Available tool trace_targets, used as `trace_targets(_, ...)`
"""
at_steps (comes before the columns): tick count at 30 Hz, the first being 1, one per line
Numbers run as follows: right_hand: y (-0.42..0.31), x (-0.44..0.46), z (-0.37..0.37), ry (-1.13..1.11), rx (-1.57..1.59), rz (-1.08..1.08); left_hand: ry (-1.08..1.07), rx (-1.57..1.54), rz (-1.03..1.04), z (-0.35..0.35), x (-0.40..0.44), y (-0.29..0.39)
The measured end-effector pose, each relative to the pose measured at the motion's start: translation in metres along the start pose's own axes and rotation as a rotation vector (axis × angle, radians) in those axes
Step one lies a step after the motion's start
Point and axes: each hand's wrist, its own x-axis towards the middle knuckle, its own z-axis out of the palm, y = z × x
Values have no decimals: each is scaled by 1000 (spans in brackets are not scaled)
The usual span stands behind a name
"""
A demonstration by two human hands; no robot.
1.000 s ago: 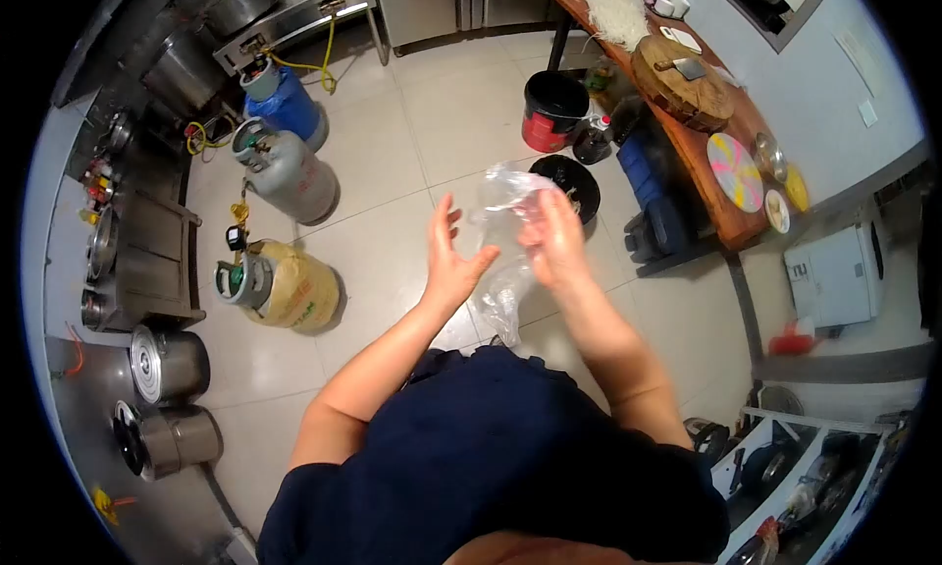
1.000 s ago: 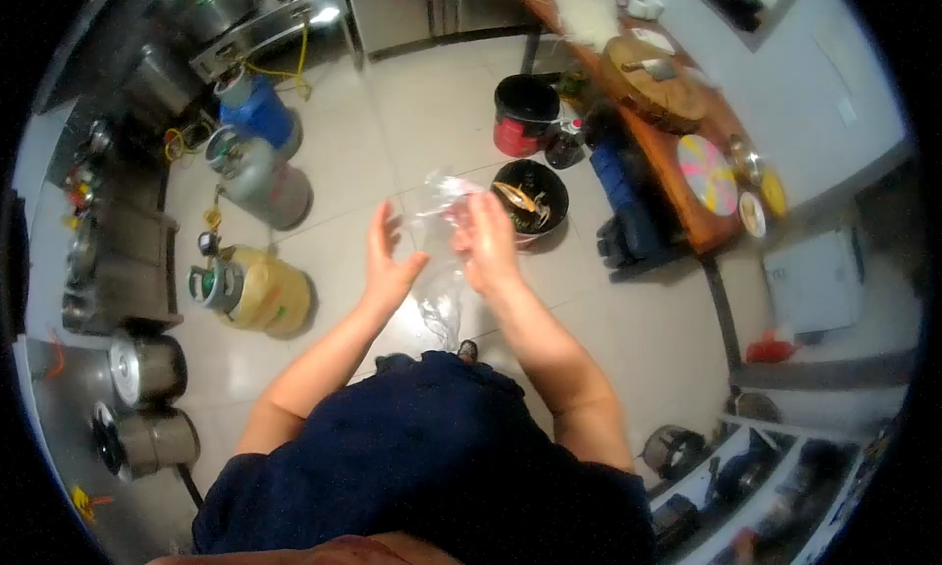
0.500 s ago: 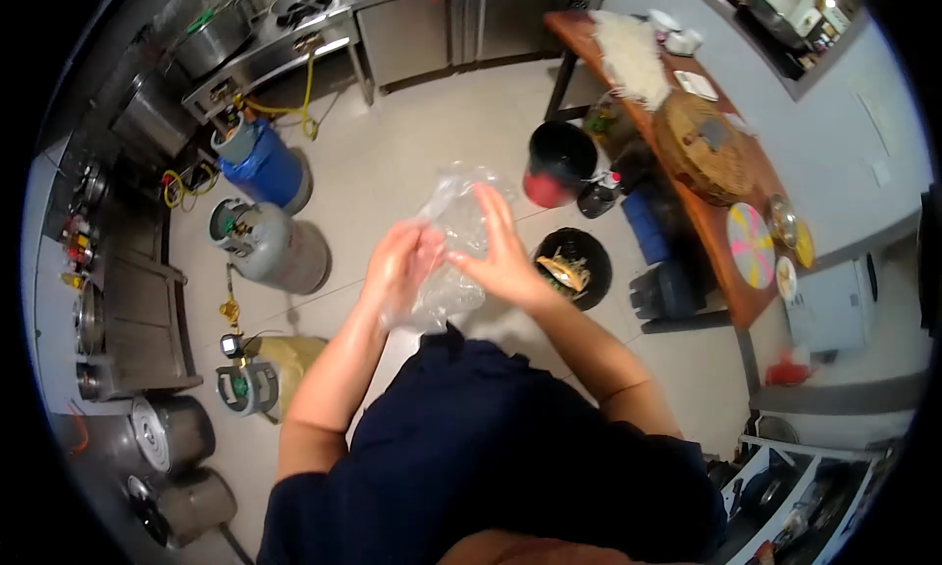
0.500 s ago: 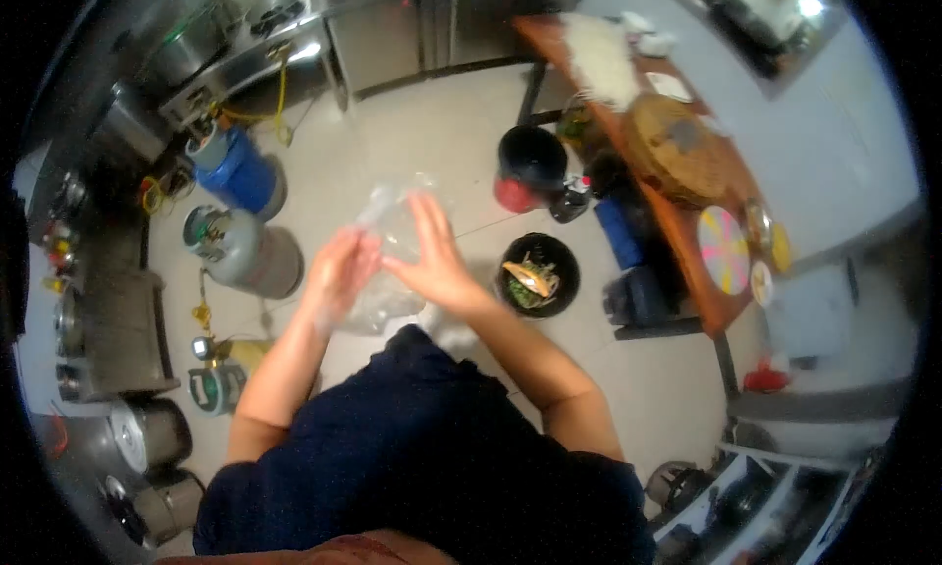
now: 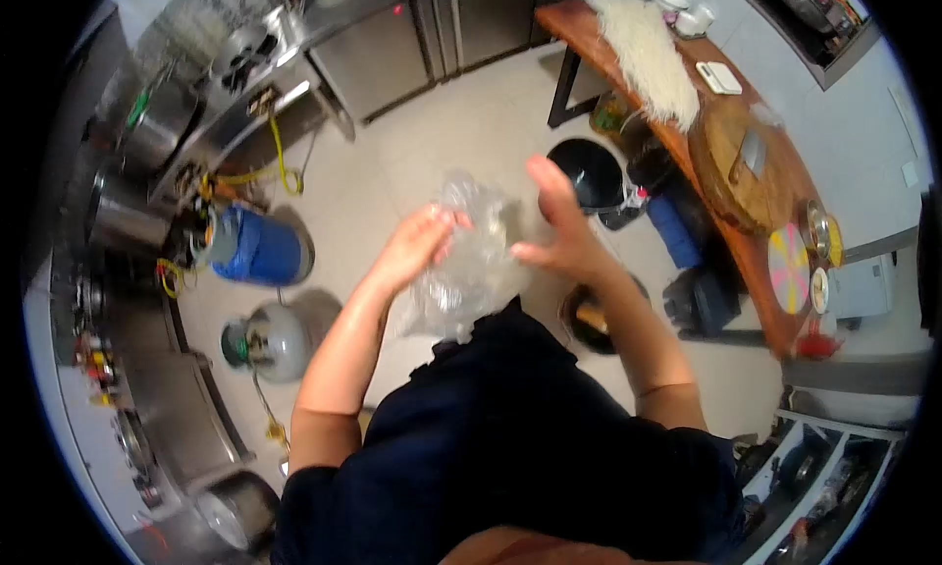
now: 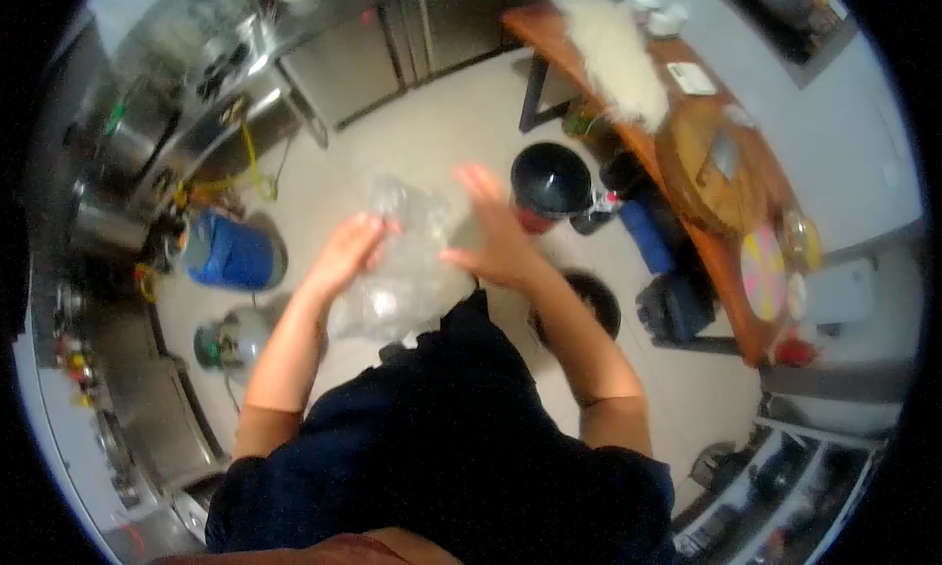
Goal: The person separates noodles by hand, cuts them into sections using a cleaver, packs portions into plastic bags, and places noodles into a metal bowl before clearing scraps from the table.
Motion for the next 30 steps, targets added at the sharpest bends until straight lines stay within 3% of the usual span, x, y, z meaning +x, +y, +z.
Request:
trace_targets(1,1,30,0,0,-81,-107,-55,11,-18,-7,23,12)
trace_targets(3,24,78,10,-227,-121,-108,-191,34,-73,-25,59,34)
trace_targets(5,78,130,25,-480,-284,-21,-152,220,160,-63,99,40)
trace_targets(7,133,177,19,-202,-252,35,-16,378,161,-92,127,58)
trace_targets(10,161,239,-12,-30,-123,198,231,1245,-70,-147,178,53)
trace_targets(11,155,262,-24,-9,-69,261,318,1204,-29,-169,197,43)
trace_targets(12,147,281,-27,-177,-36,351,384,1205,-13,-196,220,28)
trace_targets(13,144,295,-28,-310,-44,125,454,1184,121,-229,244,10)
trace_targets(15,139,320,-16,-501,25,41,560,1132,409,-280,302,-5)
trace_targets(18,161,351,-8,-834,57,147,510,-340,30,-310,378,4)
trace_targets(20,239,375,-19,-584,-333,231,199,-287,-87,-312,414,28)
trace_targets(21,298,389,-26,-348,-487,438,46,-261,-154,-310,429,42)
trace_targets(22,331,404,-49,-30,-330,583,-168,-32,-190,-308,447,58)
trace_targets(23,338,418,-77,249,236,797,-377,198,-221,-306,464,73)
trace_targets(24,337,431,-97,365,316,831,-466,353,-271,-307,486,86)
trace_targets(26,335,439,-110,513,401,851,-576,330,-99,-323,545,72)
trace_targets(27,338,441,-111,549,397,833,-573,194,81,-327,574,69)
trace_targets(29,345,444,-119,604,554,808,-530,-160,167,-324,628,84)
trace_targets(30,342,446,-122,635,658,787,-488,-374,62,-320,646,107)
